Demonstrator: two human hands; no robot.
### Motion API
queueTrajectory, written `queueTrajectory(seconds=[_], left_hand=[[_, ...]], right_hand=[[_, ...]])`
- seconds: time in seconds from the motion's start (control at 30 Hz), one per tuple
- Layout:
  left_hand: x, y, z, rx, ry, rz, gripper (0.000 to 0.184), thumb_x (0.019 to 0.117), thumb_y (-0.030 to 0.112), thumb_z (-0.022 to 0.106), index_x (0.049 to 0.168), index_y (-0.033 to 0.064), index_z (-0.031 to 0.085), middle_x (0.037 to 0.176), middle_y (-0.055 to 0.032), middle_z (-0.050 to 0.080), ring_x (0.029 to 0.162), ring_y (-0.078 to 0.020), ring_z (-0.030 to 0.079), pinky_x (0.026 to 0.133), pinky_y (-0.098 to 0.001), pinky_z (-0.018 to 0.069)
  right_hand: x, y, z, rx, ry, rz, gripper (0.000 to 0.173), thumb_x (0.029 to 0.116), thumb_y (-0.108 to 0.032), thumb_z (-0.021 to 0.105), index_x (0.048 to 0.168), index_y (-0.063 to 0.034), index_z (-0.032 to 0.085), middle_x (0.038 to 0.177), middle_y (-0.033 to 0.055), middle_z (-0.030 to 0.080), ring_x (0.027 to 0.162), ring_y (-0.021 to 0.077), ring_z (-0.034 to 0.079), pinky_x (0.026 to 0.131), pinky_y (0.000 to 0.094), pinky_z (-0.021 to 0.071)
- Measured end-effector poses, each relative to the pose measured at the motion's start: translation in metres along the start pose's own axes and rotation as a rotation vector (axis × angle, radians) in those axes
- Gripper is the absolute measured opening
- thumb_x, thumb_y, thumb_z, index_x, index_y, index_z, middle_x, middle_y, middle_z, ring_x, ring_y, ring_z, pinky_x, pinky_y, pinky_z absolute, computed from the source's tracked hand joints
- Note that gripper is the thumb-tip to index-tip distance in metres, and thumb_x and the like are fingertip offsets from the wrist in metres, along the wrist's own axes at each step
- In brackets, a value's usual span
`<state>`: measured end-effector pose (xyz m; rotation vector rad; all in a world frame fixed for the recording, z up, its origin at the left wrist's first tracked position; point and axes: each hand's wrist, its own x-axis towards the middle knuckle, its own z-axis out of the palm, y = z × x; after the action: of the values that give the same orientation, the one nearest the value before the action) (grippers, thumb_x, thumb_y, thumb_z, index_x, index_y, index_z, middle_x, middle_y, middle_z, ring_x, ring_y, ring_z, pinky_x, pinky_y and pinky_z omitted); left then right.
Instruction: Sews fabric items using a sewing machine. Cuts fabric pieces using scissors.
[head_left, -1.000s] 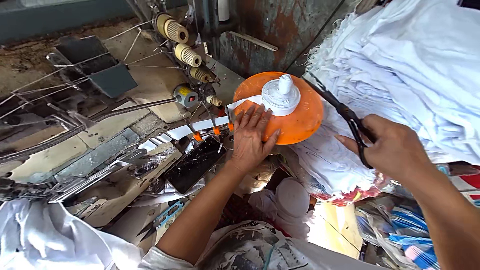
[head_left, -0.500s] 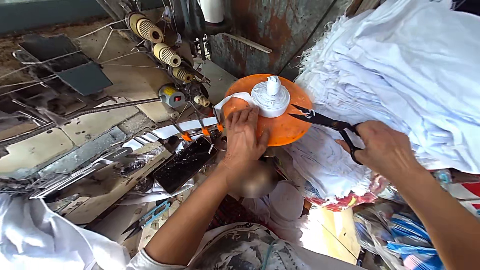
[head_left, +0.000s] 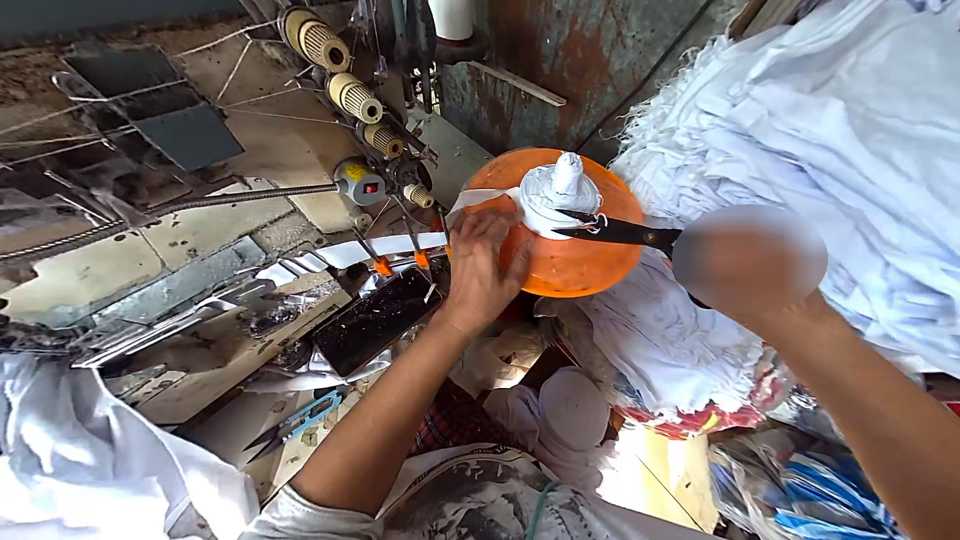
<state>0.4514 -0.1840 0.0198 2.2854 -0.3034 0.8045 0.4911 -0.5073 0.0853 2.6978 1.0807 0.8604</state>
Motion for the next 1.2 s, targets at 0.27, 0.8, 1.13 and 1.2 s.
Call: queueTrajectory(seconds=[0.27,0.8,1.13,1.2], left_hand=[[-0.002,-0.010,0.003,0.022,-0.039,0.052,0.043,0.0992,0.032,0.055,0.127,0.0027,0.071,0.134,-0.0127,0.068,0.135,-0.0322,0.056,0.121,-0.0578,0.0253],[-0.002,-0.009,0.002,-0.020,-0.037,0.035,0.041,0.0968,0.032,0.060,0.124,0.0038,0.073,0.136,-0.0115,0.067,0.136,-0.0323,0.054,0.121,-0.0578,0.0229],[-0.003,-0.011,0.004,-0.025,-0.038,0.061,0.041,0.0987,0.032,0.055,0.122,0.0038,0.074,0.135,-0.0105,0.067,0.137,-0.0319,0.053,0.122,-0.0586,0.0216],[-0.003,-0.011,0.004,-0.029,-0.032,0.060,0.040,0.0979,0.032,0.056,0.120,0.0041,0.075,0.135,-0.0102,0.068,0.137,-0.0317,0.053,0.122,-0.0583,0.0218]], right_hand=[[0.014,-0.003,0.009,-0.041,0.028,-0.068,0.025,0.0757,-0.003,0.074,0.083,0.0098,0.054,0.079,0.0287,0.058,0.073,0.0497,0.065,0.054,0.0534,0.0499],[0.026,-0.027,-0.010,-0.031,0.004,-0.045,0.027,0.0706,-0.005,0.075,0.082,0.0090,0.055,0.077,0.0274,0.058,0.071,0.0491,0.064,0.049,0.0527,0.0467],[0.008,-0.010,-0.003,-0.123,0.079,-0.075,0.019,0.0830,-0.004,0.066,0.083,0.0088,0.053,0.077,0.0273,0.056,0.069,0.0481,0.063,0.049,0.0517,0.0456],[0.014,-0.013,0.001,-0.123,0.085,-0.097,0.019,0.0893,-0.007,0.063,0.085,0.0090,0.054,0.078,0.0276,0.056,0.070,0.0483,0.063,0.051,0.0522,0.0463]])
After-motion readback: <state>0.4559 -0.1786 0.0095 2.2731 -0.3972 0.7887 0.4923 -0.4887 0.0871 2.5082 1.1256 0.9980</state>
